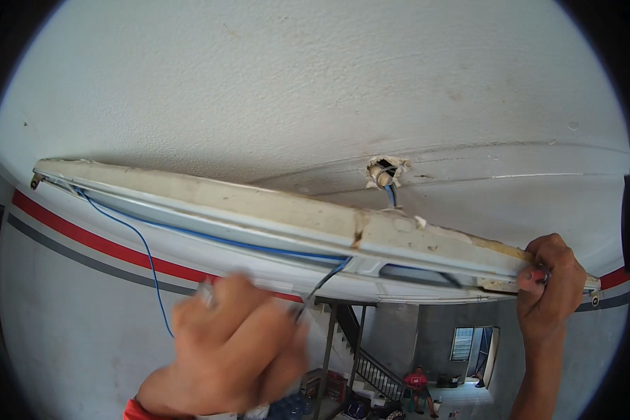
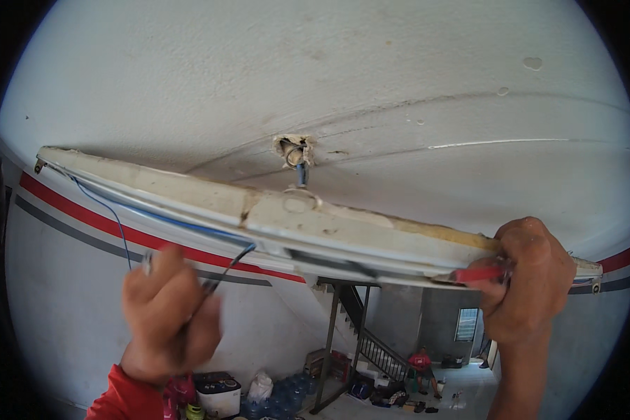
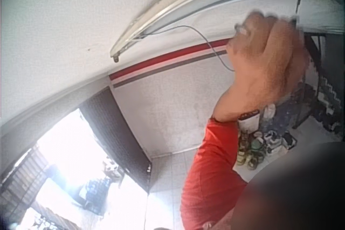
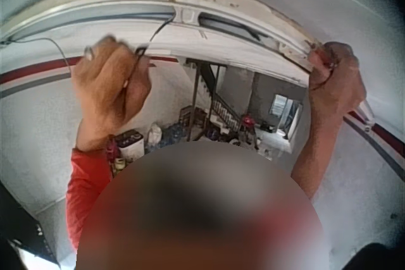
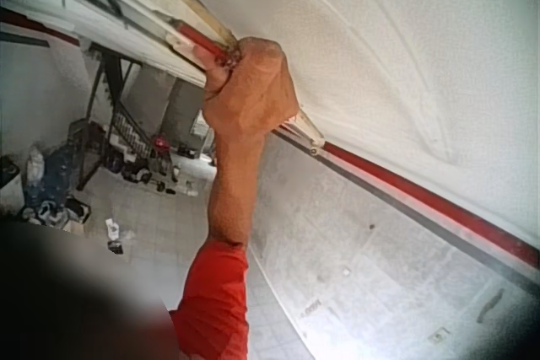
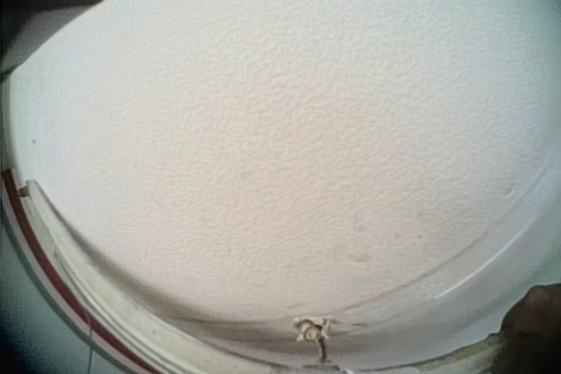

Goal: Removing and repairing a fluorescent ceiling light fixture using a screwdriver.

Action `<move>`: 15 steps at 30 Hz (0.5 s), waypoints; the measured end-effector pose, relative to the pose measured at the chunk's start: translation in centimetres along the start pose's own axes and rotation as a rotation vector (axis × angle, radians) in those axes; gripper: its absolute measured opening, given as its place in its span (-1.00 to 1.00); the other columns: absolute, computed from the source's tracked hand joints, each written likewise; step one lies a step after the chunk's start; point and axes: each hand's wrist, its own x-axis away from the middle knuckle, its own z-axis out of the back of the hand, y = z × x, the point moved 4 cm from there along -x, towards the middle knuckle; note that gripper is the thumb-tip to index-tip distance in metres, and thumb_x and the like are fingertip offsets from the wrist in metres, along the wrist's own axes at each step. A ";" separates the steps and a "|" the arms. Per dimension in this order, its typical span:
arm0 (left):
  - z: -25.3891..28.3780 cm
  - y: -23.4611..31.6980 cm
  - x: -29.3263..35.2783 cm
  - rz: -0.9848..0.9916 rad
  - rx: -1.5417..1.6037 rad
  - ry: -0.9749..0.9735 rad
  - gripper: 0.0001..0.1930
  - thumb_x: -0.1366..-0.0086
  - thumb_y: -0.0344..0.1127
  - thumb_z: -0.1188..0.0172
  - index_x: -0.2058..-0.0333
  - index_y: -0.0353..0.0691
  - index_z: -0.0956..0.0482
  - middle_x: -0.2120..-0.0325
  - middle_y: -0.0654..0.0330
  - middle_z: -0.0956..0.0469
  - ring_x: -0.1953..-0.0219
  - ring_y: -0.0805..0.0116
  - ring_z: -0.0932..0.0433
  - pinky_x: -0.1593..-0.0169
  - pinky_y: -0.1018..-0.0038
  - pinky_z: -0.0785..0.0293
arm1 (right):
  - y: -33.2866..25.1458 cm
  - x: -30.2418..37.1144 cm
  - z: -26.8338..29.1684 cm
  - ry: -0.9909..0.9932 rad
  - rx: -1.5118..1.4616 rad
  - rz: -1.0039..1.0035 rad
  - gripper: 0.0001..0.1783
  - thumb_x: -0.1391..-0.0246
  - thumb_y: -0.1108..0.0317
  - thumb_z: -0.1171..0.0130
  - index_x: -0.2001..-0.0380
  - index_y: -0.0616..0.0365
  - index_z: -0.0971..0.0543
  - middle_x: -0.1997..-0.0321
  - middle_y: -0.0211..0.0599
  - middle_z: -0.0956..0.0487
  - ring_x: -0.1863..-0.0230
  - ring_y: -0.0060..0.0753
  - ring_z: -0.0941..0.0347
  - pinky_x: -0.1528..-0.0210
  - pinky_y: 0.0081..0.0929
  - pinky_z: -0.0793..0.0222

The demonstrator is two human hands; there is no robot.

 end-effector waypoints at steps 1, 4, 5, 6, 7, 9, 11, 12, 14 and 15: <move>1.7 0.4 2.3 0.021 0.022 -0.033 -0.85 -0.03 -0.45 -0.18 0.62 -0.24 -0.40 0.73 0.19 -0.33 0.64 0.26 -0.32 0.58 0.41 -0.18 | -0.4 -0.6 -0.2 0.032 -0.023 0.018 -0.47 -0.08 -0.09 -0.02 0.42 0.28 -0.34 0.60 -0.17 -0.35 0.66 -0.27 -0.30 0.66 -0.46 -0.15; 2.7 0.4 5.8 0.065 0.113 -0.104 -0.79 -0.05 -0.33 -0.23 0.67 -0.19 -0.41 0.75 0.23 -0.31 0.66 0.28 -0.30 0.58 0.37 -0.18 | -0.1 -1.2 -0.3 0.043 -0.041 0.077 -0.47 -0.10 -0.09 0.00 0.42 0.28 -0.34 0.59 -0.16 -0.36 0.66 -0.27 -0.30 0.65 -0.46 -0.16; 2.5 0.0 6.1 0.144 0.089 -0.176 -0.79 -0.04 -0.29 -0.26 0.66 -0.17 -0.44 0.73 0.25 -0.33 0.64 0.29 -0.32 0.57 0.37 -0.20 | 0.3 -1.4 0.4 0.056 -0.031 0.049 -0.48 -0.11 -0.08 0.00 0.42 0.27 -0.34 0.60 -0.17 -0.36 0.66 -0.27 -0.30 0.66 -0.45 -0.15; 2.1 -0.3 6.3 0.225 0.061 -0.248 -0.78 -0.03 -0.25 -0.29 0.65 -0.15 -0.46 0.71 0.28 -0.35 0.62 0.31 -0.33 0.56 0.38 -0.23 | 0.6 -1.6 0.9 0.072 -0.025 0.021 -0.49 -0.11 -0.07 0.01 0.42 0.27 -0.34 0.60 -0.17 -0.36 0.66 -0.27 -0.29 0.66 -0.45 -0.15; 1.7 -1.0 6.5 0.226 0.045 -0.235 -0.78 -0.03 -0.25 -0.29 0.65 -0.15 -0.46 0.71 0.28 -0.35 0.62 0.31 -0.33 0.56 0.38 -0.23 | 0.5 -1.9 0.9 0.091 -0.028 0.027 -0.49 -0.11 -0.07 0.01 0.42 0.27 -0.34 0.60 -0.17 -0.36 0.66 -0.27 -0.29 0.66 -0.45 -0.15; -2.5 -2.0 7.0 0.019 0.133 -0.368 -0.76 -0.01 -0.16 -0.32 0.63 -0.13 -0.51 0.62 0.34 -0.41 0.55 0.33 -0.38 0.51 0.42 -0.27 | 0.5 -0.7 0.2 0.031 -0.009 0.005 -0.48 -0.12 -0.09 0.03 0.43 0.26 -0.33 0.61 -0.18 -0.35 0.67 -0.29 -0.28 0.67 -0.44 -0.13; -4.6 -3.0 8.4 0.099 0.252 -0.311 -0.76 0.00 -0.15 -0.34 0.63 -0.13 -0.51 0.57 0.31 -0.44 0.49 0.34 -0.41 0.45 0.41 -0.31 | -0.3 0.2 0.0 0.019 -0.015 -0.002 -0.47 -0.12 -0.11 0.04 0.43 0.26 -0.33 0.61 -0.18 -0.35 0.68 -0.30 -0.27 0.68 -0.44 -0.13; -5.3 -3.6 9.5 0.183 0.362 -0.259 -0.75 0.02 -0.14 -0.36 0.63 -0.13 -0.52 0.52 0.29 -0.46 0.43 0.35 -0.45 0.39 0.41 -0.36 | -0.9 0.7 -0.3 0.012 -0.029 -0.011 -0.46 -0.12 -0.12 0.06 0.43 0.25 -0.33 0.62 -0.19 -0.34 0.68 -0.30 -0.27 0.68 -0.44 -0.12; -6.5 -5.0 10.6 0.263 0.495 -0.207 -0.74 0.04 -0.13 -0.38 0.63 -0.14 -0.53 0.47 0.26 -0.49 0.37 0.35 -0.48 0.34 0.40 -0.41 | -1.7 0.5 -0.5 0.018 -0.028 -0.008 -0.46 -0.12 -0.13 0.06 0.43 0.25 -0.33 0.62 -0.20 -0.34 0.68 -0.31 -0.26 0.69 -0.45 -0.12; -6.4 -6.7 10.7 0.252 0.670 -0.038 -0.69 -0.02 -0.10 -0.36 0.49 -0.21 -0.52 0.37 0.19 -0.51 0.28 0.32 -0.51 0.29 0.37 -0.49 | -1.8 0.3 -0.5 0.032 -0.027 -0.006 -0.45 -0.11 -0.14 0.07 0.44 0.24 -0.33 0.62 -0.21 -0.34 0.68 -0.31 -0.26 0.69 -0.46 -0.12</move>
